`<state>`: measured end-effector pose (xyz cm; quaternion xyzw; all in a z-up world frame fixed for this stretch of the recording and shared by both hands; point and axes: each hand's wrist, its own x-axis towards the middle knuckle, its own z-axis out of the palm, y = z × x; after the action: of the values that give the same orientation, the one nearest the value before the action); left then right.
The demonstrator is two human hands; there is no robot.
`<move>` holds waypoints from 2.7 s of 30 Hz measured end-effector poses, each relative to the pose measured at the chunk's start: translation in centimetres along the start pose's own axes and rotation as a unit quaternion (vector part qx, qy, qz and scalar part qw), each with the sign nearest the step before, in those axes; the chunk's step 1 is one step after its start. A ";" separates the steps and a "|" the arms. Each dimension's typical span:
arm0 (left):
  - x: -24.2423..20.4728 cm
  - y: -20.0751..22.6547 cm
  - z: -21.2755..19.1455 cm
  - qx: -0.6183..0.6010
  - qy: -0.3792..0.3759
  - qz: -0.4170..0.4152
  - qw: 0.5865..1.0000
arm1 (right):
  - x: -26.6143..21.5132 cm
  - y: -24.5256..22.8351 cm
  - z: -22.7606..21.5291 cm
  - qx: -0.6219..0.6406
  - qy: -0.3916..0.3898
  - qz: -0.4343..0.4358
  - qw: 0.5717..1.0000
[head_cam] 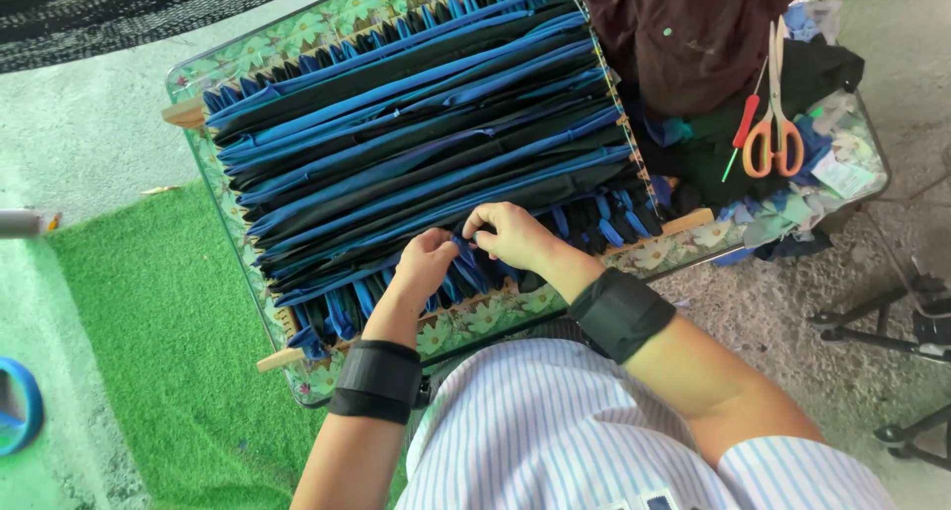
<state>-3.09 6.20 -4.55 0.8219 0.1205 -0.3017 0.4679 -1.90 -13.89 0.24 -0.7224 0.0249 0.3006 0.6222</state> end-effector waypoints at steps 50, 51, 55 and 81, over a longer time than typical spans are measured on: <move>-11.4 7.0 -14.6 -0.309 -0.058 0.296 0.902 | -7.7 -15.4 7.5 -0.069 0.022 -0.316 0.946; -10.9 8.9 -13.0 -0.401 -0.088 0.297 0.862 | -7.8 -15.3 7.3 -0.025 0.053 -0.297 0.953; -5.3 4.7 -6.8 -0.230 -0.120 0.265 0.929 | -8.3 -13.5 2.9 0.050 0.090 -0.297 0.949; 1.7 -2.7 -0.7 -0.130 -0.031 0.030 0.991 | 2.7 3.0 1.5 -0.061 0.002 0.032 0.998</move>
<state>-2.75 8.04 -7.18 0.7476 0.1196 -0.2951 0.5829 -1.54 -12.27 -3.76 -0.7583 0.0310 0.3194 0.5675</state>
